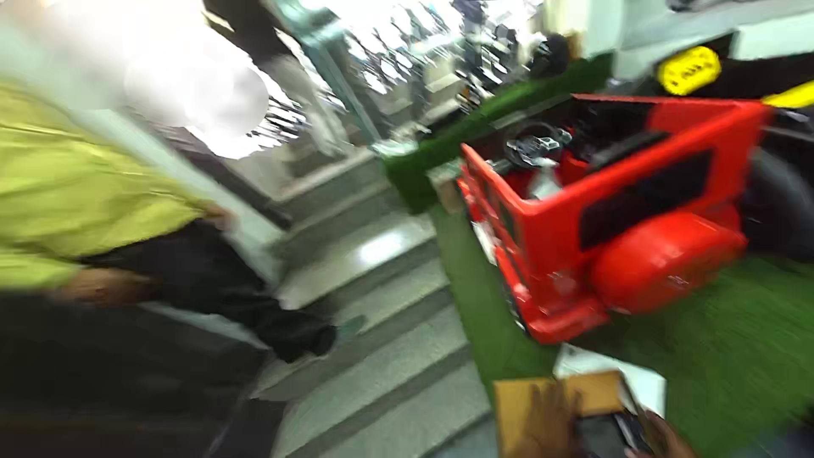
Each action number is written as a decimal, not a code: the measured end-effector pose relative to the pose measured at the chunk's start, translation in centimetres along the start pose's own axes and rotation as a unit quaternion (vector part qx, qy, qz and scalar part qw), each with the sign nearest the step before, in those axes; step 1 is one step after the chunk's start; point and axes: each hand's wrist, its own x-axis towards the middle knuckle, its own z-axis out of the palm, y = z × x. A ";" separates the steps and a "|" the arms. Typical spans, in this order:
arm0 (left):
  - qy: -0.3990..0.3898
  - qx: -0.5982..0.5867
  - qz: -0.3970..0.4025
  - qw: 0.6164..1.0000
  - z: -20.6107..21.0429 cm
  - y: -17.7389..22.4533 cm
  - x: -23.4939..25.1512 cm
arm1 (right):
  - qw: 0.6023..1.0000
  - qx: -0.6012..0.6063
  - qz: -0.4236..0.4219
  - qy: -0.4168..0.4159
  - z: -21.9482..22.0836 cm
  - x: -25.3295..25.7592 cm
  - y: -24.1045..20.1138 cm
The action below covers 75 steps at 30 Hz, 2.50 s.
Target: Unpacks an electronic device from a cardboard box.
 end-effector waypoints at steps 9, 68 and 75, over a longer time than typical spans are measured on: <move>-0.118 0.099 0.010 0.988 -0.6 2.1 1.6 | 0.986 -0.133 0.061 0.083 2.2 -0.9 2.3; -0.036 -0.289 -0.353 0.889 -1.3 10.2 6.5 | 0.983 -0.084 -0.078 0.145 1.7 2.2 6.7; -0.021 -0.287 -0.349 0.892 -0.5 10.2 6.6 | 0.969 0.083 -0.125 0.198 2.6 2.2 8.5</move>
